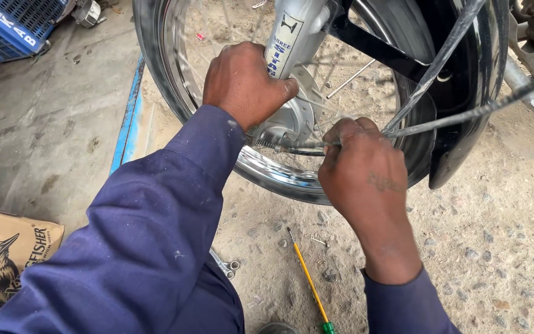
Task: Adjusting the front brake cable and assembly on a motorcycle wheel.
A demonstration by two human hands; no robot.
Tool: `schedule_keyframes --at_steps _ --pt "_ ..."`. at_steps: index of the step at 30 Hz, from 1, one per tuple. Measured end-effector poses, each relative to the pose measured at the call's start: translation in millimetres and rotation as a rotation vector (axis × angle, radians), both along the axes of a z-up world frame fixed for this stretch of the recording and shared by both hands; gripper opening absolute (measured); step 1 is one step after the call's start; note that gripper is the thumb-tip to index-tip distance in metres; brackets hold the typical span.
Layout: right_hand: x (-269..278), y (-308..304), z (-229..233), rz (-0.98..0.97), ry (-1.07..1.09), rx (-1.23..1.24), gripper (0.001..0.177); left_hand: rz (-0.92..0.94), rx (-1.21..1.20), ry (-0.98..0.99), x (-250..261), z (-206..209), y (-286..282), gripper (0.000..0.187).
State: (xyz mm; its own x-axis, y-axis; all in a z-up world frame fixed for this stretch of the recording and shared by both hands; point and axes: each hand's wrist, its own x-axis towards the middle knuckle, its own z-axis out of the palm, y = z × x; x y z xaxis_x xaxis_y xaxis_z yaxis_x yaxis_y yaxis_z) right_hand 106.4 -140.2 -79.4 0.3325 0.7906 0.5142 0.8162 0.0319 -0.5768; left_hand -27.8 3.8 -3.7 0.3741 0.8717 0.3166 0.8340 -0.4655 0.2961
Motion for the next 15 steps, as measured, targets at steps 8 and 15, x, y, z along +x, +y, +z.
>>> schedule_keyframes --at_steps 8,15 --pt "-1.0 -1.9 20.5 0.170 -0.009 -0.286 0.034 -0.061 -0.018 0.004 -4.5 5.6 0.3 0.043" --pt "5.4 3.9 -0.3 0.360 0.135 -0.245 0.024 0.012 -0.154 0.078 -8.9 7.7 -0.3 0.055"
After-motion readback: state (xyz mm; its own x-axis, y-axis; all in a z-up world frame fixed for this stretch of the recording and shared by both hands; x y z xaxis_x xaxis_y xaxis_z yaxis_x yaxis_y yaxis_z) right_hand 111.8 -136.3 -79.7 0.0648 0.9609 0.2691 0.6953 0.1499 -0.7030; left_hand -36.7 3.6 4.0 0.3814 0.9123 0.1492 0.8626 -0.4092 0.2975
